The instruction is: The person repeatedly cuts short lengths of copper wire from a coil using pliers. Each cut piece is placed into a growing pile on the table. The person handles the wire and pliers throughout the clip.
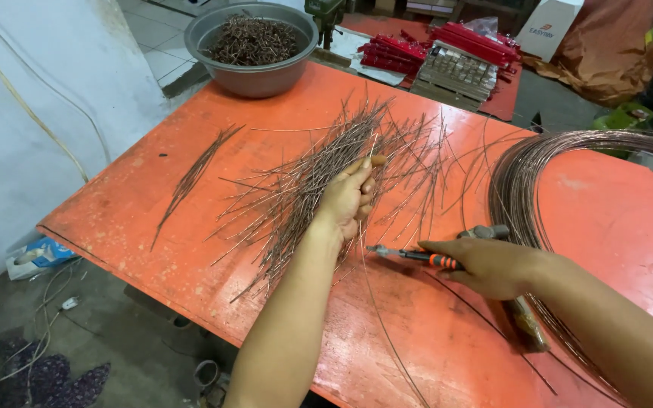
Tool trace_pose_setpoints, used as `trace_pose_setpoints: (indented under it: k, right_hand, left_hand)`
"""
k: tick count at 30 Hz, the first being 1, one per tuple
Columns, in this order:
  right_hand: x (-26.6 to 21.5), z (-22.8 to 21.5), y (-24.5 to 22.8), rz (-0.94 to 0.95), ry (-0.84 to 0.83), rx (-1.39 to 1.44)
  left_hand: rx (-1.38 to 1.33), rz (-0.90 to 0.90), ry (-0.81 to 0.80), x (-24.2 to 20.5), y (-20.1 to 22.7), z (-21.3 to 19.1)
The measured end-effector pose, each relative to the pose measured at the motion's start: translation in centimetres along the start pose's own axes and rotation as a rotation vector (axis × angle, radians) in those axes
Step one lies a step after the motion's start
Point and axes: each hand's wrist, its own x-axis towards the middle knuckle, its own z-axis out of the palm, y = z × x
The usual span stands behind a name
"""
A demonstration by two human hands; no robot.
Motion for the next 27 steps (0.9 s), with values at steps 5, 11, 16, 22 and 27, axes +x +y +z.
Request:
trace_pose_setpoints:
  k: [5,11,16,22,27]
  right_hand:
    - [-0.7,-0.9,-0.2,0.021,-0.008,0.061]
    - [-0.8,0.7,0.3,0.0,-0.028,0.025]
    - [-1.3,1.2,-0.8,-0.03,0.0,0.006]
    - [-1.6,2.1,-0.7,0.052,-0.092,0.023]
    - [-2.2,2.1,-0.4,0.016,-0.11,0.023]
  left_hand:
    - [-0.065,-0.052,-0.004,-0.1,1.3,-0.4]
    - [-0.097,-0.082,0.009,-0.1,1.5,-0.1]
    - [-0.1,-0.076,0.028,-0.6,1.9,0.4]
    - [-0.204,-0.077,-0.032,0.0,1.5,0.1]
    - [-0.179,-0.068,-0.017,-0.3,1.7,0.4]
